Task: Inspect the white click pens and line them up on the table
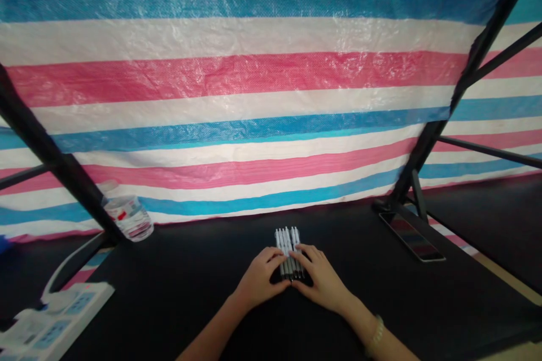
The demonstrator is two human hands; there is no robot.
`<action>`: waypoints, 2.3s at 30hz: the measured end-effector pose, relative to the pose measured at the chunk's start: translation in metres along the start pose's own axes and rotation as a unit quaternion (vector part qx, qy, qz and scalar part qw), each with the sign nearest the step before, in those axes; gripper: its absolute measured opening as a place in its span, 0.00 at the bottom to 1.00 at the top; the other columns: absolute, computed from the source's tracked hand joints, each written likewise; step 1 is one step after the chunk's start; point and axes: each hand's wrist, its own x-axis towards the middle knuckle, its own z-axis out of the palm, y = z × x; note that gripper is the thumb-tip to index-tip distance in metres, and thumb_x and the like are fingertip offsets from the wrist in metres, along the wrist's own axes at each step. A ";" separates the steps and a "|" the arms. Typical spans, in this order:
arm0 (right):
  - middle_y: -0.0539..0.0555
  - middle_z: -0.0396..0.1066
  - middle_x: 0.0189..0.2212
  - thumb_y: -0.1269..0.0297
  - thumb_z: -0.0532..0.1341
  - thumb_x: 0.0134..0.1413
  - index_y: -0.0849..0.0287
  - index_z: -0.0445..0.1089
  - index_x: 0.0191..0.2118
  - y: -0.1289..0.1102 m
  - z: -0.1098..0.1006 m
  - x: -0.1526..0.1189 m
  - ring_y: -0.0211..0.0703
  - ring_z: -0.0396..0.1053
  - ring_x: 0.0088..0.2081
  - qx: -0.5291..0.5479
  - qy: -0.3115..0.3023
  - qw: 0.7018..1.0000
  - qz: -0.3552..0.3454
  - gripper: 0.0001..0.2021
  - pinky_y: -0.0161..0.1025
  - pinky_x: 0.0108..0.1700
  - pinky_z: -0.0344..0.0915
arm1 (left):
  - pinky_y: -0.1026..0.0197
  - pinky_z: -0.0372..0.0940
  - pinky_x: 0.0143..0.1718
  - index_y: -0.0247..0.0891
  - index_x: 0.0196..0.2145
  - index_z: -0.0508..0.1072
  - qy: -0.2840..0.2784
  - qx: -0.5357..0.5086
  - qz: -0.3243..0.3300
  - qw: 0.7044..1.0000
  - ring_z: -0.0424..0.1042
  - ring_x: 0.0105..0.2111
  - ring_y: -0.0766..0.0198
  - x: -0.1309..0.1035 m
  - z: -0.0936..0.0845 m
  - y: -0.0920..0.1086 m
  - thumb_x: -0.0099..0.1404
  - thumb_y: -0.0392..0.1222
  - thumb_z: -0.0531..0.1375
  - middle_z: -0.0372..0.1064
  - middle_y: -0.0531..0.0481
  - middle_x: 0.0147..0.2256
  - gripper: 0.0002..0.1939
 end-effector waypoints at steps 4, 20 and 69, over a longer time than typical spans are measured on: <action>0.62 0.62 0.62 0.59 0.63 0.56 0.52 0.65 0.63 0.002 -0.001 -0.002 0.60 0.59 0.62 0.003 0.007 1.000 -0.008 0.28 0.54 0.61 0.58 | 0.51 0.68 0.53 0.38 0.50 0.75 0.006 0.015 0.011 1.000 0.72 0.49 0.52 0.000 0.006 0.007 0.58 0.34 0.67 0.72 0.42 0.49 0.21; 0.61 0.68 0.53 0.75 0.55 0.54 0.57 0.68 0.56 0.012 -0.009 -0.005 0.53 0.66 0.54 0.078 0.105 0.991 0.037 0.23 0.52 0.57 0.64 | 0.47 0.66 0.58 0.39 0.56 0.68 0.004 0.041 0.042 0.998 0.67 0.55 0.54 0.004 -0.001 -0.009 0.69 0.26 0.52 0.71 0.42 0.54 0.21; 0.42 0.60 0.17 0.48 0.73 0.48 0.58 0.64 0.33 -0.043 0.044 -0.020 0.27 0.48 0.15 0.779 -0.250 0.505 0.276 0.22 0.30 0.21 0.41 | 0.61 0.72 0.33 0.30 0.36 0.81 0.072 -0.607 -0.361 0.704 0.79 0.29 0.59 0.007 -0.003 0.017 0.48 0.50 0.77 0.80 0.42 0.30 0.23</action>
